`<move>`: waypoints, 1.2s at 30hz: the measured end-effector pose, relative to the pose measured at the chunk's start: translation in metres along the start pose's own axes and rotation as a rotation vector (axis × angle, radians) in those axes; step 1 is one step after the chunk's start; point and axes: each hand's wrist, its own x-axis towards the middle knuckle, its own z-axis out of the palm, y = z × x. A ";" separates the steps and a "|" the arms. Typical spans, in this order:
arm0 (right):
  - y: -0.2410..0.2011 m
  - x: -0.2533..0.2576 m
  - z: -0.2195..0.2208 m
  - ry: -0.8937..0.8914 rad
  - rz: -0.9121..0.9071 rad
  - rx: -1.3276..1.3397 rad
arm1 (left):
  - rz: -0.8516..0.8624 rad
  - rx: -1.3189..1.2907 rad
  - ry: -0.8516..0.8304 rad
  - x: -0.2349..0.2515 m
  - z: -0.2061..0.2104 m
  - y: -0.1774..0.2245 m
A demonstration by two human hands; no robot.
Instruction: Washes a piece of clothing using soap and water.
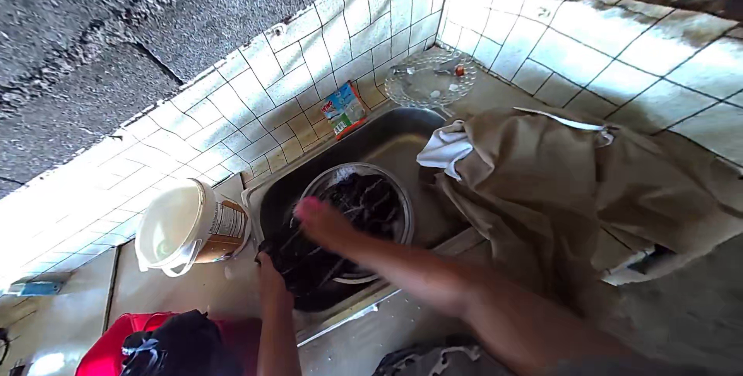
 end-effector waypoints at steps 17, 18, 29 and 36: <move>-0.012 -0.013 0.029 -0.173 -0.108 0.128 | 0.112 -0.123 0.104 -0.021 0.000 0.032; 0.010 -0.009 0.023 -0.154 -0.076 0.051 | 0.145 -0.176 0.108 -0.023 -0.013 0.038; -0.021 -0.017 0.015 -0.109 -0.182 0.148 | 0.102 -0.087 0.067 -0.021 0.003 0.032; 0.101 0.018 -0.042 0.027 0.135 -0.242 | 0.142 -0.290 0.218 -0.021 -0.049 0.048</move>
